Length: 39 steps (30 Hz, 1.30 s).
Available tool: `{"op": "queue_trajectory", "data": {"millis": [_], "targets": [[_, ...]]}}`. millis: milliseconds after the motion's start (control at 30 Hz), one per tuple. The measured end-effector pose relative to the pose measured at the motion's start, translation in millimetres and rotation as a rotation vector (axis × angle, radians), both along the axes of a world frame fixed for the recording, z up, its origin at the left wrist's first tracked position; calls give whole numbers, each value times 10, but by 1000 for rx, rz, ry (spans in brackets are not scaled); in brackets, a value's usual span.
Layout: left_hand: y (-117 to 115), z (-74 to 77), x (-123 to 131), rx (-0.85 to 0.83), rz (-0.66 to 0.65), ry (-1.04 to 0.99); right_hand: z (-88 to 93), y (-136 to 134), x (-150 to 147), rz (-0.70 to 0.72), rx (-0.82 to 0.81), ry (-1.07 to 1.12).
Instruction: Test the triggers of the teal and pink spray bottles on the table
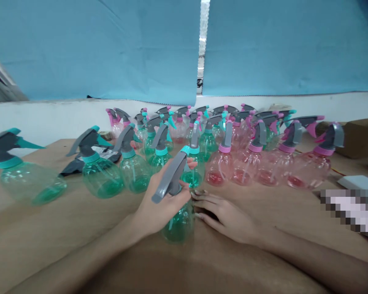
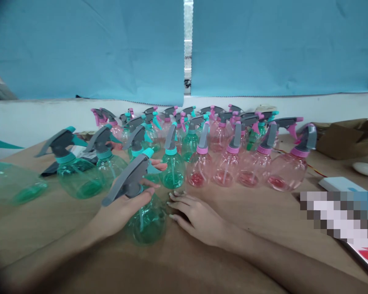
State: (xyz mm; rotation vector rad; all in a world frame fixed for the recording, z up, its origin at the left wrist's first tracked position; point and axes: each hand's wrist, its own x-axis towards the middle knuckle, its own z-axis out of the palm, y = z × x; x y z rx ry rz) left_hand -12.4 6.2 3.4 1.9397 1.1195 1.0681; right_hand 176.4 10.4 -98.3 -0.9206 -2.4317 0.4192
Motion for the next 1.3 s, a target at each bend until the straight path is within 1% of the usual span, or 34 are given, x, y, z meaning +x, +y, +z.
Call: {"op": "queue_trajectory", "data": {"millis": [267, 433, 600, 900, 1133, 1233, 1300], "targets": [[9, 21, 14, 37, 25, 18, -2, -2, 2, 1, 8, 8], [-2, 21, 0, 27, 24, 33, 19, -4, 5, 17, 7, 12], [-22, 24, -6, 18, 32, 40, 0, -7, 5, -6, 0, 2], [-21, 19, 0, -10, 35, 10, 28, -11, 0, 4, -5, 7], [-15, 55, -1, 26, 20, 2, -19, -3, 5, -11, -2, -3], [-20, 63, -4, 53, 17, 3, -19, -6, 7, -11, 7, -2], [-32, 65, -10, 43, 25, 11, -15, -5, 7, -7, 9, -4]]}}
